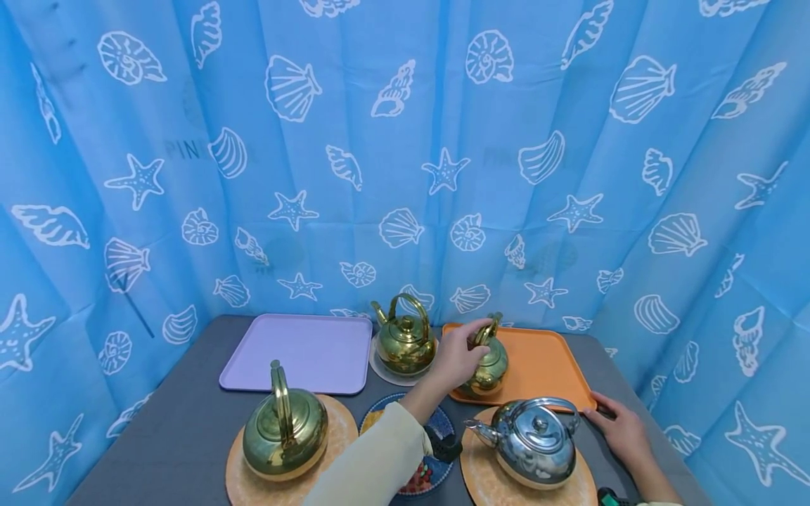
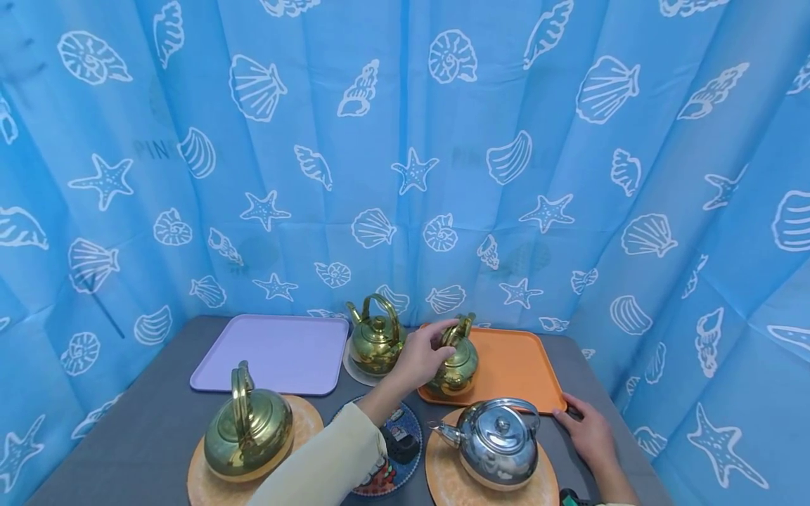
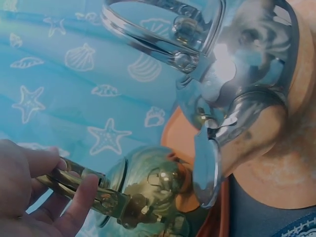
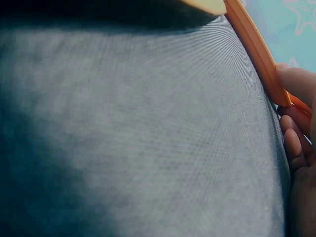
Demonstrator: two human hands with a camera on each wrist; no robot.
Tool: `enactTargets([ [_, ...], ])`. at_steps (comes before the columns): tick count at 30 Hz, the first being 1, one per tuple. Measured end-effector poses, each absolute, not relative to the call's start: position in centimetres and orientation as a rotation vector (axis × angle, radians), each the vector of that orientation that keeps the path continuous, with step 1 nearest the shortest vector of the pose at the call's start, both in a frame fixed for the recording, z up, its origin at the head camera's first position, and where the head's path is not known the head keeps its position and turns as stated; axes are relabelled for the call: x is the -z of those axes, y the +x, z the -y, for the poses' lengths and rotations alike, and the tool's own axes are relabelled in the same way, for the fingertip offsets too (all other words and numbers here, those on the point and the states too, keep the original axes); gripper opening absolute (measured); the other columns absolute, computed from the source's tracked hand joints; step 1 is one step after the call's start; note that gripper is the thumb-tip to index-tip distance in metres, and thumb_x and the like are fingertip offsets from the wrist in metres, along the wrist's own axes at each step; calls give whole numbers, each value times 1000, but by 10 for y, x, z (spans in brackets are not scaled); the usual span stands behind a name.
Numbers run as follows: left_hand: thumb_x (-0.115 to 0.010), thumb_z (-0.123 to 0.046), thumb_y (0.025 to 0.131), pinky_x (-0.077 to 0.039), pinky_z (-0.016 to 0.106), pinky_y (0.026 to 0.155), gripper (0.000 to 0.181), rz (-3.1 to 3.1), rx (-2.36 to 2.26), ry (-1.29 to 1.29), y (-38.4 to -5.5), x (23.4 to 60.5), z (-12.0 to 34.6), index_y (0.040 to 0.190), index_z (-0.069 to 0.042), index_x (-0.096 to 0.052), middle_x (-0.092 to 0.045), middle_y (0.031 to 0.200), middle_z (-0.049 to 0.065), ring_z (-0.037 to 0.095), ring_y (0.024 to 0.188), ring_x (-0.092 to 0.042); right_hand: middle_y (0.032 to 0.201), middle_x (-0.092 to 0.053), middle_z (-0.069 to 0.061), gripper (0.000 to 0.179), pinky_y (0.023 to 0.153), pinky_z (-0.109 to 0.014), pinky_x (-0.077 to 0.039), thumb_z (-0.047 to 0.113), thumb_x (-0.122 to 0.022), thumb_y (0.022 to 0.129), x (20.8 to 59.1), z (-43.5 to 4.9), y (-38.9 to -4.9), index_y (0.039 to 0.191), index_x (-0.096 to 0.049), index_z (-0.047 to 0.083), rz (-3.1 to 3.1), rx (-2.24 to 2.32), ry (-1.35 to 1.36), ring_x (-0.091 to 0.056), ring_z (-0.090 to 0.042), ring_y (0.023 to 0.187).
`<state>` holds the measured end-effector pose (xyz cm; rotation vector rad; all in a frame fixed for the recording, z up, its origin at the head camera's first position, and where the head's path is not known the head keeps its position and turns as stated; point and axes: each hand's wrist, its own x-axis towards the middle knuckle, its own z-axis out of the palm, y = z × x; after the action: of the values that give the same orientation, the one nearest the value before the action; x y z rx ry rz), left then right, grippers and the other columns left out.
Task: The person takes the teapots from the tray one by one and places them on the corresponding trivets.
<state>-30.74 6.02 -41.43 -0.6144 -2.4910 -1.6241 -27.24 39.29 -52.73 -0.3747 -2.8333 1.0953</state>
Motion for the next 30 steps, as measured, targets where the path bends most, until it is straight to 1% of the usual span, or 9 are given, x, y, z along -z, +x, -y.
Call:
enactTargets([
  [2,-64,-11,95,-30,25,43,46,2464,1597,-627,-306,412,-58,137,-27,-57,-46,58,0,13,45,-36,140,-39,-35,68,102,-63,-31,36,-63,95,527,-393,-272,140,-41,-10,2833,-1100,-374,-36,-51,127],
  [4,-64,-11,95,-30,25,44,44,2428,1590,-641,-306,410,-56,136,-27,-58,-44,59,-1,13,45,-36,140,-39,-35,68,102,-63,-31,36,-63,96,527,-393,-272,140,-41,-10,2835,-1100,-375,-36,-51,127],
  [7,-64,-11,95,-33,25,44,44,2389,1612,-657,-305,408,-53,136,-27,-59,-47,60,-3,13,46,-40,141,-39,-35,69,102,-63,-30,37,-63,95,527,-393,-273,140,-41,-10,2837,-1095,-371,-35,-51,128],
  [9,-64,-10,95,-35,25,44,44,2366,1624,-669,-304,407,-52,136,-26,-59,-50,62,-3,12,47,-43,140,-39,-35,69,102,-63,-31,38,-63,95,527,-393,-272,140,-41,-10,2835,-1093,-363,-35,-51,127],
  [16,-65,-9,94,-35,22,49,45,2313,1577,-673,-298,398,-46,136,-24,-59,-52,68,-4,10,57,-45,140,-38,-36,74,101,-63,-31,43,-62,94,524,-392,-270,140,-40,-11,2848,-1090,-342,-34,-53,127],
  [21,-65,-8,94,-40,22,50,45,2261,1605,-673,-292,394,-39,135,-22,-59,-54,71,-5,9,63,-51,140,-38,-36,71,102,-64,-30,39,-63,95,524,-392,-270,141,-40,-10,2850,-1094,-356,-34,-52,127],
  [23,-65,-8,94,-42,22,52,44,2235,1625,-675,-289,393,-36,135,-22,-59,-54,72,-4,10,65,-51,140,-38,-36,69,102,-63,-30,37,-63,95,524,-391,-270,141,-40,-10,2846,-1091,-360,-35,-52,127],
  [25,-64,-7,94,-41,23,53,44,2208,1637,-680,-286,392,-33,135,-20,-59,-53,71,-3,10,66,-50,140,-38,-36,69,102,-63,-31,36,-64,95,525,-391,-270,140,-40,-10,2841,-1089,-360,-35,-52,127],
  [30,-62,-7,95,-37,22,50,43,2174,1659,-685,-278,391,-25,136,-21,-59,-52,71,-2,12,61,-46,140,-38,-36,69,102,-64,-30,37,-64,95,527,-392,-272,140,-41,-10,2836,-1076,-365,-35,-52,127],
])
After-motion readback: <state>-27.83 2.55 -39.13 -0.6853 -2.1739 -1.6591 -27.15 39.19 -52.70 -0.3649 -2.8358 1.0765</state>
